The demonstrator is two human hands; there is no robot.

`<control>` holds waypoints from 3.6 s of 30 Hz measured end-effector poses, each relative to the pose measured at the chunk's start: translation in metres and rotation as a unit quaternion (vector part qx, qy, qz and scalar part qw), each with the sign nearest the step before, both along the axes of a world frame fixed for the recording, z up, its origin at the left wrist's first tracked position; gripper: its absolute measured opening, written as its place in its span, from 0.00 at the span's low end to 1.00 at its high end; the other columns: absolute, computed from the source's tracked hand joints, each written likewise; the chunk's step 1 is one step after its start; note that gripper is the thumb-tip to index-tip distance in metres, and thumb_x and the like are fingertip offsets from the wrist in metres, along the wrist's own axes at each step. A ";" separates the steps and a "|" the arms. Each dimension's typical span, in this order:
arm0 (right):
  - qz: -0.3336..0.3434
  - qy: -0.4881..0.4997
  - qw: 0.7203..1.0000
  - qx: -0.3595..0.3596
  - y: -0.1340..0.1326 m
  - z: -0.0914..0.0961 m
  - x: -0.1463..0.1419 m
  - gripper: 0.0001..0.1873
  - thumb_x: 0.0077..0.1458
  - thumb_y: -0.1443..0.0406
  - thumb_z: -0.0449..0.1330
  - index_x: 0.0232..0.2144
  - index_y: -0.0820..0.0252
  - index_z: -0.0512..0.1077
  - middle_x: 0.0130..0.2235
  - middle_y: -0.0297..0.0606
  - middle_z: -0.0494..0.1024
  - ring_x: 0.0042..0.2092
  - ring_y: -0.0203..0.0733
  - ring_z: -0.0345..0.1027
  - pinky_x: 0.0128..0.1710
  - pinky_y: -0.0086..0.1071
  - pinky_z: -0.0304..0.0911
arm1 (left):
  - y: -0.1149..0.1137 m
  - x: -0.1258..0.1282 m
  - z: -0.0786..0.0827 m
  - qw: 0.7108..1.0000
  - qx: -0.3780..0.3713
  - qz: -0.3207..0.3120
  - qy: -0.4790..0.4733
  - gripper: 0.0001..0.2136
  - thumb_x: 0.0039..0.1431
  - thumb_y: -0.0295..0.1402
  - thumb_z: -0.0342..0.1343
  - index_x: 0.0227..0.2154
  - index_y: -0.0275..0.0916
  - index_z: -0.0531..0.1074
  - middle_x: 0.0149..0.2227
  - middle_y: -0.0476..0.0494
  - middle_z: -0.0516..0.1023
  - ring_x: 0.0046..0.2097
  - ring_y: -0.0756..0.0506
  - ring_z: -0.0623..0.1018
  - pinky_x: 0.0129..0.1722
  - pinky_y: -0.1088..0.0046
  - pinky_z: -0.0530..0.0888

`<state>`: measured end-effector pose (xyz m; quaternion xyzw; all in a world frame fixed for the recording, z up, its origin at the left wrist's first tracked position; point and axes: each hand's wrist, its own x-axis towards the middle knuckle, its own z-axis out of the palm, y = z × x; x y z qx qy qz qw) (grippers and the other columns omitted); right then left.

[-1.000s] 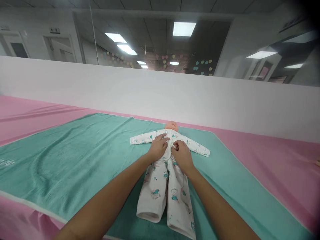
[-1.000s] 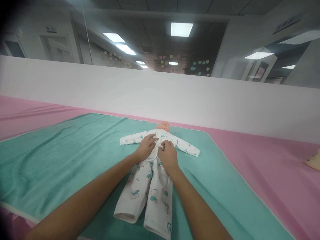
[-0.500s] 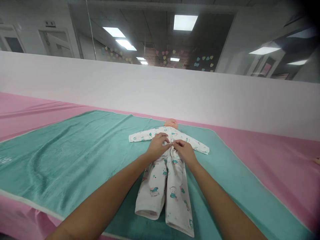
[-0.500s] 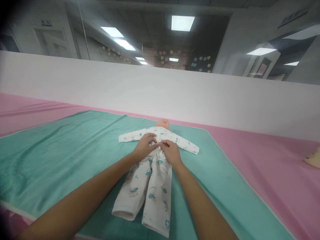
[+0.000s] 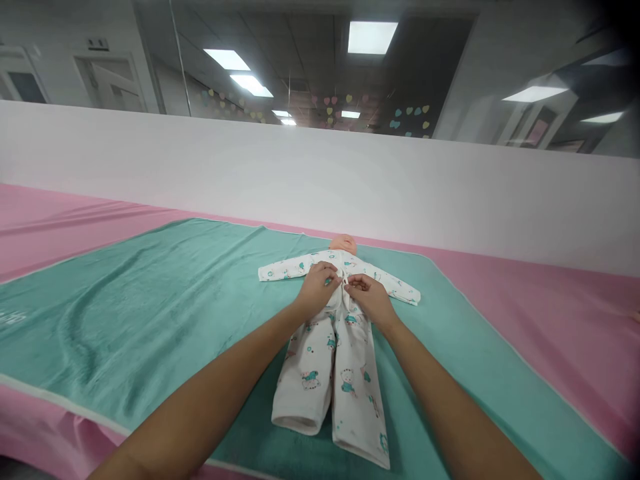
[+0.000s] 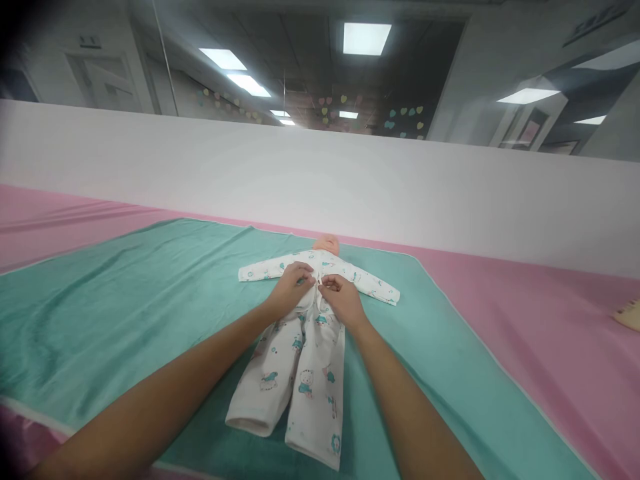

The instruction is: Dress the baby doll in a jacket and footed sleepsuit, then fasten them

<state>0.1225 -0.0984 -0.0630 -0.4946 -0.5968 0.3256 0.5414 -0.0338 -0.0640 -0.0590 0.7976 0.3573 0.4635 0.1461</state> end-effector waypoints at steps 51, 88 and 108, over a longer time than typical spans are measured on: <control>-0.002 -0.050 0.997 -0.051 -0.009 0.017 0.002 0.14 0.42 0.56 0.61 0.30 0.60 0.73 0.29 0.35 0.73 0.29 0.36 0.63 0.28 0.29 0.57 | -0.011 -0.003 0.010 0.962 -0.217 -0.092 -0.141 0.08 0.53 0.36 0.51 0.32 0.39 0.68 0.28 0.49 0.70 0.31 0.51 0.70 0.30 0.76 0.66; -0.022 -0.026 0.999 -0.022 -0.005 0.006 0.001 0.16 0.43 0.58 0.61 0.35 0.57 0.76 0.35 0.36 0.78 0.38 0.43 0.69 0.38 0.34 0.62 | -0.010 -0.004 0.008 0.949 -0.227 -0.134 -0.174 0.06 0.53 0.33 0.51 0.34 0.38 0.65 0.29 0.49 0.71 0.36 0.49 0.73 0.38 0.72 0.68; 0.017 -0.033 0.999 -0.015 -0.010 0.009 -0.001 0.17 0.44 0.57 0.60 0.38 0.56 0.76 0.34 0.36 0.77 0.35 0.41 0.68 0.35 0.32 0.61 | -0.014 -0.005 0.010 0.969 -0.198 -0.100 -0.110 0.08 0.55 0.37 0.49 0.34 0.39 0.67 0.31 0.47 0.71 0.34 0.49 0.72 0.33 0.74 0.68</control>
